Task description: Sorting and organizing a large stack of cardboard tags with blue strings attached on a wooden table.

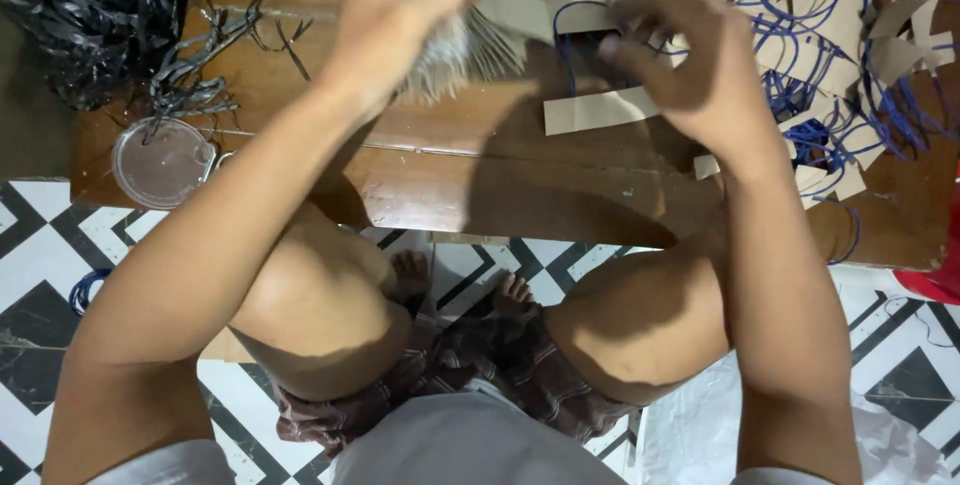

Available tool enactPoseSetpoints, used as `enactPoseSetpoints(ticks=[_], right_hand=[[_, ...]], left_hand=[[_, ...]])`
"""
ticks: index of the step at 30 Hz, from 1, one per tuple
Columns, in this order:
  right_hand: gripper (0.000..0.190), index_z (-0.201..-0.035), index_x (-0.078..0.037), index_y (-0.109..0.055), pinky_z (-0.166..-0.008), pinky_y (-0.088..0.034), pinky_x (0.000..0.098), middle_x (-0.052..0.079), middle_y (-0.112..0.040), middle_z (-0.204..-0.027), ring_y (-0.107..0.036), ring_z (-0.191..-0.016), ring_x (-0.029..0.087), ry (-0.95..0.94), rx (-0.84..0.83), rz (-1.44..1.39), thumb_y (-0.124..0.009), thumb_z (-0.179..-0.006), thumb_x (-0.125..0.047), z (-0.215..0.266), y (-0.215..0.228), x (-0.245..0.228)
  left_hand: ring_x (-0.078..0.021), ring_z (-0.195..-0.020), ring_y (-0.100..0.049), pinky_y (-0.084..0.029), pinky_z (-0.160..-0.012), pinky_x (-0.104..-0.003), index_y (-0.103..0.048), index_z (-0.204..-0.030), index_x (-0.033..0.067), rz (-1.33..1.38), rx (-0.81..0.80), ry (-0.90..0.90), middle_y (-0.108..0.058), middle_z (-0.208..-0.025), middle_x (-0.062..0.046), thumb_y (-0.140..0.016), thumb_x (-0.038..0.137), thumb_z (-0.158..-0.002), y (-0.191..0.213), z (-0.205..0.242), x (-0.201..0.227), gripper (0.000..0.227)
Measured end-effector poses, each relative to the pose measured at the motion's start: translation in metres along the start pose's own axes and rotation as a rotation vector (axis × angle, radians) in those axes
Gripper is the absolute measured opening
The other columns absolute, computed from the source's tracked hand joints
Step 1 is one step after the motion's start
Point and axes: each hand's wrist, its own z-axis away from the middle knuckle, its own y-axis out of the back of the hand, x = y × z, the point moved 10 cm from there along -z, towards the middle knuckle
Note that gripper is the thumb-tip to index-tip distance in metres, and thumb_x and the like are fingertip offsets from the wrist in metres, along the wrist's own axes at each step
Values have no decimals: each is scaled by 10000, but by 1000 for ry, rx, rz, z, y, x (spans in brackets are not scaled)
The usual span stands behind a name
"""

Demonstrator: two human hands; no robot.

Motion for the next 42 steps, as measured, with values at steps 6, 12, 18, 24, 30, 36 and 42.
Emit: enactPoseSetpoints(ticks=[6, 12, 18, 24, 30, 36, 42], right_hand=[[795, -1327, -116, -702, -922, -494, 480, 110, -683, -1228, -612, -1113, 368, -254, -532, 283, -938, -570, -167, 38, -85, 109], [608, -1146, -158, -728, -934, -409, 468, 64, -652, -1151, -572, -1134, 301, -179, -689, 522, -935, -585, -270, 47, -116, 127], [395, -1088, -80, -775, -885, -484, 443, 119, -777, -995, -706, -851, 342, 1, -482, 361, -850, -702, -120, 32, -84, 89], [298, -1213, 63, -747, -620, -487, 321, 138, -719, -882, -630, -680, 222, -339, -245, 65, -742, -919, 16, 24, -33, 94], [493, -1465, 87, -562, -592, -514, 250, 212, -735, -1048, -671, -728, 193, -630, -117, -284, -638, -1004, -70, 27, -37, 116], [152, -1110, 78, -809, -651, -552, 412, 206, -775, -915, -652, -593, 266, -254, -55, 331, -703, -1004, 54, 18, -21, 97], [165, -1123, 21, -791, -688, -548, 406, 158, -749, -976, -694, -782, 322, -31, 113, 501, -823, -965, -15, 2, -37, 103]], left_hand=[[-224, -859, -799, -711, -828, -320, -664, -1106, -46, 108, 89, -60, -760, -983, -151, -762, 144, -886, 13, 1, 31, 307], [-246, -915, -746, -660, -904, -357, -612, -1148, -45, 13, -13, -158, -702, -1015, -150, -756, 211, -949, -4, 5, 46, 355], [-170, -898, -790, -684, -818, -272, -691, -1109, -8, 109, -13, -12, -775, -1029, -95, -720, 139, -913, -3, 9, 46, 247], [-243, -1028, -788, -596, -1049, -382, -659, -1137, -60, 44, -2, -102, -768, -1068, -150, -744, 188, -928, -1, 5, 40, 336], [-266, -998, -754, -629, -949, -359, -615, -1197, -56, 56, -38, -169, -717, -1110, -178, -739, 148, -944, -5, 6, 45, 348], [-218, -979, -751, -613, -944, -320, -661, -1161, -28, 52, -33, -162, -731, -1081, -133, -737, 164, -940, -3, 8, 50, 303], [-287, -1000, -744, -629, -926, -364, -576, -1233, -49, 62, -46, -146, -703, -1127, -189, -776, 255, -908, -6, 5, 39, 487]])
